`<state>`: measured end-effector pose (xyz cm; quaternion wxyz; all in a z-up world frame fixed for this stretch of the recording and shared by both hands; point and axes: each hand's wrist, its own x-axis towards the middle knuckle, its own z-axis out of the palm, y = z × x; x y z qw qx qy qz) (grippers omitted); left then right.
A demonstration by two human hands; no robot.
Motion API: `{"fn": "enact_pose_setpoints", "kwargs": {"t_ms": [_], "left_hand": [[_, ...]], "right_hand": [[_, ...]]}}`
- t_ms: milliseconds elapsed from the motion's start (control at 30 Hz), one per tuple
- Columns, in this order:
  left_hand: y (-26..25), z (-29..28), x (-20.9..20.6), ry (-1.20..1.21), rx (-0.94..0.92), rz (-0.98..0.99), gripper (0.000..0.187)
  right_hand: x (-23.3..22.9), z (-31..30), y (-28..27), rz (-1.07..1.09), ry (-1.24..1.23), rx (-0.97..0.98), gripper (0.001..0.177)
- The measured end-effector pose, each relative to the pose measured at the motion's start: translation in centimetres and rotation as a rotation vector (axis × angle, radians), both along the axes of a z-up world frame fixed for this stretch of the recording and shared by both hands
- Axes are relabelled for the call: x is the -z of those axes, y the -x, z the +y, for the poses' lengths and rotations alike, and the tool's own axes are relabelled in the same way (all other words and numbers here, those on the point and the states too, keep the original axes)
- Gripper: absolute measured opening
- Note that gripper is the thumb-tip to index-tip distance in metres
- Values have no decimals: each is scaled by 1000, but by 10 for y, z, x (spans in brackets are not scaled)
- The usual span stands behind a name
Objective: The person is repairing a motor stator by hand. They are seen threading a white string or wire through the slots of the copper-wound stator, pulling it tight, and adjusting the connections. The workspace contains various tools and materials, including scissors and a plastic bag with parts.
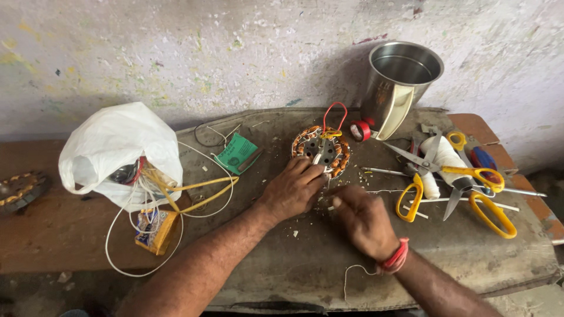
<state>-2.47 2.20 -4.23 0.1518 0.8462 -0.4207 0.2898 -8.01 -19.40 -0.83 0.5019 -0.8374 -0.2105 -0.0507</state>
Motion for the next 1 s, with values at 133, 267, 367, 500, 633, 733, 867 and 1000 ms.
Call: {"fn": "enact_pose_setpoints", "kwargs": {"t_ms": [133, 267, 367, 500, 633, 733, 867, 1000], "left_hand": [[-1, 1, -1, 38, 30, 31, 34], [-1, 3, -3, 50, 42, 44, 36], [-2, 2, -2, 53, 39, 20, 35], [-3, 2, 0, 17, 24, -9, 36], [-3, -1, -1, -23, 1, -10, 22], [-3, -4, -1, 3, -2, -47, 24], [-1, -1, -6, -11, -8, -29, 24], [2, -1, -10, 19, 0, -42, 34]], "right_hand": [[1, 5, 4, -450, 74, -208, 14], [-3, 1, 0, -97, -79, -138, 16], [6, 3, -10, 96, -1, -83, 17], [20, -7, -17, -103, 93, -164, 16], [19, -32, -47, -171, -152, -71, 23], [23, -36, -64, 442, -914, -21, 25], [26, -29, -75, 460, -961, -81, 26], [16, -26, -89, 445, -966, -164, 28]]}}
